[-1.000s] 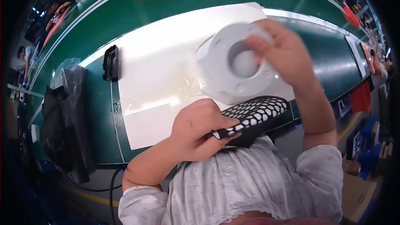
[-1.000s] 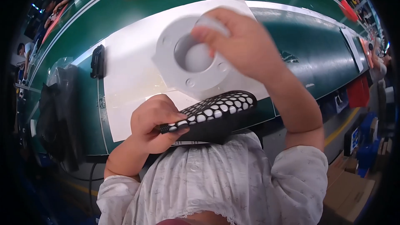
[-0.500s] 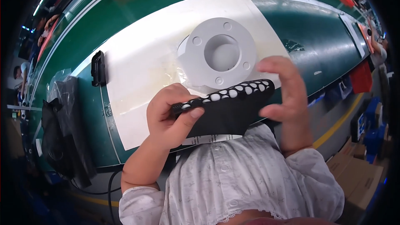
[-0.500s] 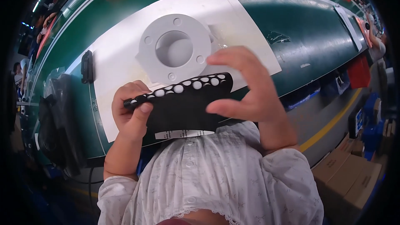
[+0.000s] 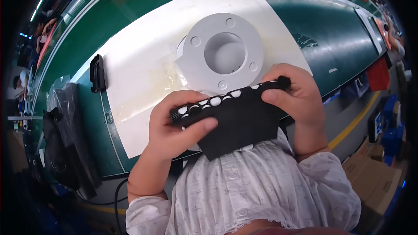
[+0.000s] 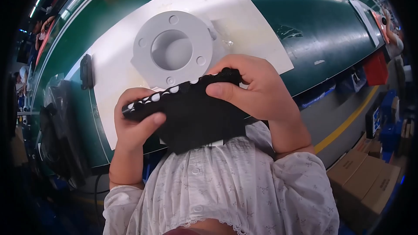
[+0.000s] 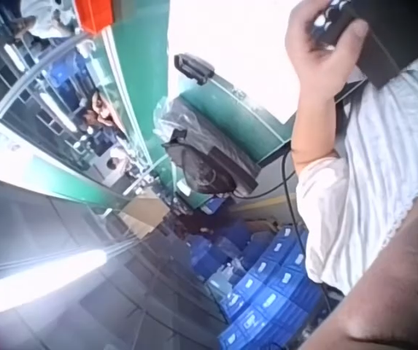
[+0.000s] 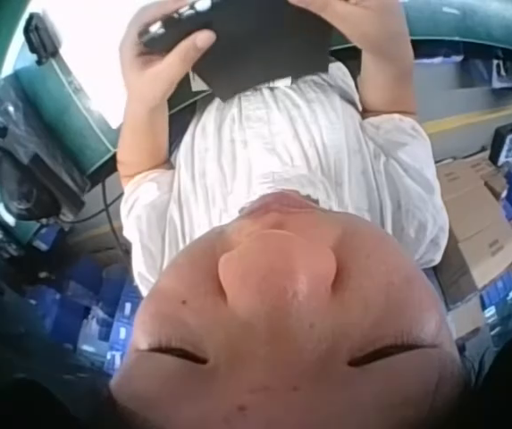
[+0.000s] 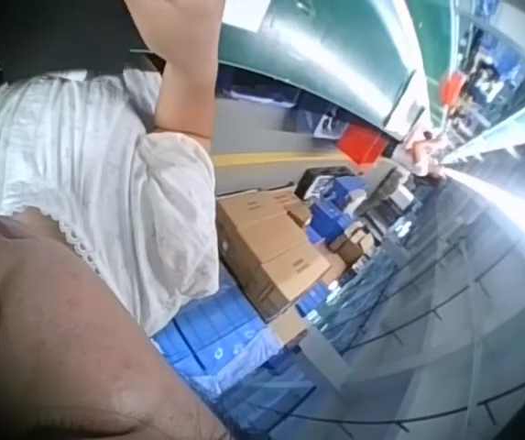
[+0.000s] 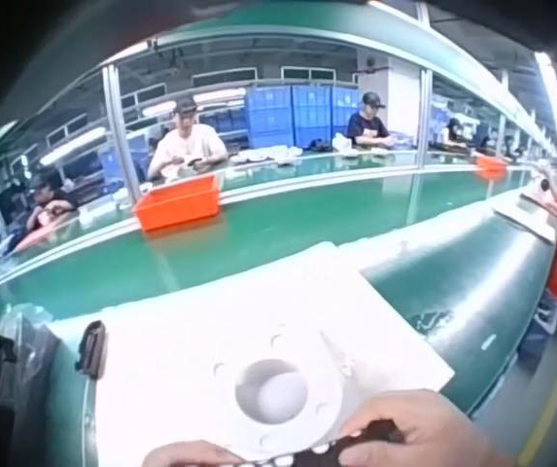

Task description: Applying small black adhesive pads to the base of white electronic camera-like devices on an assembly line.

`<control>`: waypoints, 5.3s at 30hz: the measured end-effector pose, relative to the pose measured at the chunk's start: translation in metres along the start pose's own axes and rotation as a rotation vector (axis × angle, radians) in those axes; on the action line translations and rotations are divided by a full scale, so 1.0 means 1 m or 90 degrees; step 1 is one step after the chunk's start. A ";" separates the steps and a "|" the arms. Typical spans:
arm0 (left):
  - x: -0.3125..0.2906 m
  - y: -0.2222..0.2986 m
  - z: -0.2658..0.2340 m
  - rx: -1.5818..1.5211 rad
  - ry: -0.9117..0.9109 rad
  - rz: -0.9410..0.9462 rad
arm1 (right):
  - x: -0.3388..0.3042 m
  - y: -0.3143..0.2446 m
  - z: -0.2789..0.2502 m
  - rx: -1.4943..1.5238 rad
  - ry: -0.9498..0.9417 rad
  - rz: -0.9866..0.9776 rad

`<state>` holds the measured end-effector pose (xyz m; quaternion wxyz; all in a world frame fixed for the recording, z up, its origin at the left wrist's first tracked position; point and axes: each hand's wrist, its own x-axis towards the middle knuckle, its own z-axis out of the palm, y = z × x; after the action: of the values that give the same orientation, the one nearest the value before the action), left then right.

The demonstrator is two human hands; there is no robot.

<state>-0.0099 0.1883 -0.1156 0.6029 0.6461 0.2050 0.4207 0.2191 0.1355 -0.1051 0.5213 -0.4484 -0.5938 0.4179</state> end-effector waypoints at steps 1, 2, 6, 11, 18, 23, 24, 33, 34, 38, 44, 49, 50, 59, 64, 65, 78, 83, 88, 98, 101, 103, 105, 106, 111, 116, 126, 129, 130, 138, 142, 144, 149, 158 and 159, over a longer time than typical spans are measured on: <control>-0.001 -0.005 -0.001 0.065 0.017 0.030 | 0.002 0.001 0.001 -0.037 0.006 0.000; 0.000 -0.008 -0.002 0.130 0.033 0.060 | 0.002 0.002 0.002 -0.037 0.003 0.002; 0.007 -0.009 -0.002 0.217 0.010 0.203 | 0.007 -0.005 -0.003 -0.239 0.131 -0.236; 0.004 -0.001 -0.002 0.270 -0.010 0.195 | 0.019 -0.019 0.006 -0.426 0.013 -0.381; 0.005 -0.004 0.002 0.258 0.043 0.231 | 0.014 -0.010 0.015 -0.569 0.090 -0.502; -0.003 -0.003 -0.001 0.230 0.063 0.146 | 0.011 -0.005 0.015 -0.344 0.176 -0.399; -0.003 -0.003 -0.001 0.235 0.062 0.142 | 0.010 -0.003 0.015 -0.250 0.212 -0.329; -0.003 -0.002 0.000 0.184 0.074 0.095 | 0.002 -0.003 0.005 -0.292 0.128 -0.419; -0.002 -0.001 0.000 0.183 0.073 0.095 | 0.002 -0.002 -0.003 -0.344 0.128 -0.397; -0.002 -0.001 0.000 0.183 0.069 0.083 | 0.003 0.014 -0.003 -0.194 0.142 -0.394; -0.001 0.000 0.003 0.177 0.068 0.080 | -0.003 -0.012 -0.010 -0.346 0.034 -0.425; 0.004 -0.006 0.001 0.212 0.041 0.194 | 0.064 -0.016 0.003 -0.121 0.130 -0.470; 0.005 -0.005 -0.001 0.271 0.027 0.228 | 0.069 -0.038 0.009 -0.181 0.109 -0.279; 0.008 -0.004 -0.001 0.329 0.009 0.244 | 0.082 -0.069 0.006 -0.457 -0.096 -0.109; 0.008 -0.006 0.000 0.326 0.013 0.247 | 0.070 -0.048 0.014 -0.658 -0.061 -0.413; 0.009 -0.006 0.001 0.330 0.017 0.251 | 0.066 -0.050 0.016 -0.731 -0.083 -0.415; 0.010 -0.002 0.002 0.322 0.005 0.234 | 0.089 -0.036 0.022 -0.365 -0.088 -0.352; 0.010 -0.002 0.000 0.328 0.008 0.227 | 0.094 -0.034 0.026 -0.269 -0.177 -0.209; 0.011 -0.003 0.000 0.331 0.003 0.230 | 0.081 -0.047 0.030 -0.498 -0.112 -0.283; 0.008 -0.002 -0.003 0.238 -0.055 0.174 | 0.057 -0.037 0.019 -0.604 -0.063 -0.347; 0.009 -0.003 -0.003 0.193 -0.099 0.157 | 0.048 -0.031 0.017 -0.497 -0.120 -0.262; 0.010 -0.003 -0.004 0.204 -0.120 0.179 | 0.045 -0.031 0.017 -0.492 -0.132 -0.250; 0.009 0.000 -0.007 0.244 -0.158 0.149 | 0.044 -0.029 0.017 -0.488 -0.143 -0.237; 0.009 0.000 -0.008 0.243 -0.160 0.149 | 0.044 -0.029 0.018 -0.493 -0.137 -0.251; 0.011 -0.001 -0.009 0.247 -0.155 0.171 | 0.034 -0.032 0.024 -0.691 -0.104 -0.278; 0.010 0.001 -0.010 0.247 -0.167 0.134 | 0.018 -0.037 0.020 -0.890 -0.125 -0.347; 0.010 -0.002 -0.006 0.305 -0.122 0.188 | 0.001 -0.028 0.022 -0.738 -0.072 -0.363; 0.011 0.002 -0.003 0.325 -0.122 0.185 | 0.001 -0.017 0.025 -0.646 -0.028 -0.473; 0.010 0.002 -0.004 0.326 -0.124 0.185 | -0.001 -0.012 0.028 -0.640 0.009 -0.521; 0.010 -0.001 -0.004 0.276 -0.103 0.179 | -0.002 0.001 0.025 -0.609 0.059 -0.590; 0.009 -0.001 -0.003 0.297 -0.111 0.185 | 0.025 0.008 0.000 -0.450 0.192 -0.319; 0.009 -0.001 -0.002 0.286 -0.099 0.151 | 0.025 0.012 0.000 -0.342 0.185 -0.253; 0.008 -0.001 -0.002 0.258 -0.093 0.128 | 0.020 0.013 0.006 -0.358 0.134 -0.225; 0.006 -0.001 0.000 0.232 -0.084 0.101 | -0.008 0.000 0.010 -0.879 0.058 -0.267; 0.006 -0.001 0.000 0.232 -0.085 0.099 | -0.009 -0.004 0.010 -0.878 0.057 -0.267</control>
<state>-0.0064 0.1932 -0.1144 0.4542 0.7847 0.1870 0.3781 0.2092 0.1259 -0.1043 0.2125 -0.5687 -0.7740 -0.1797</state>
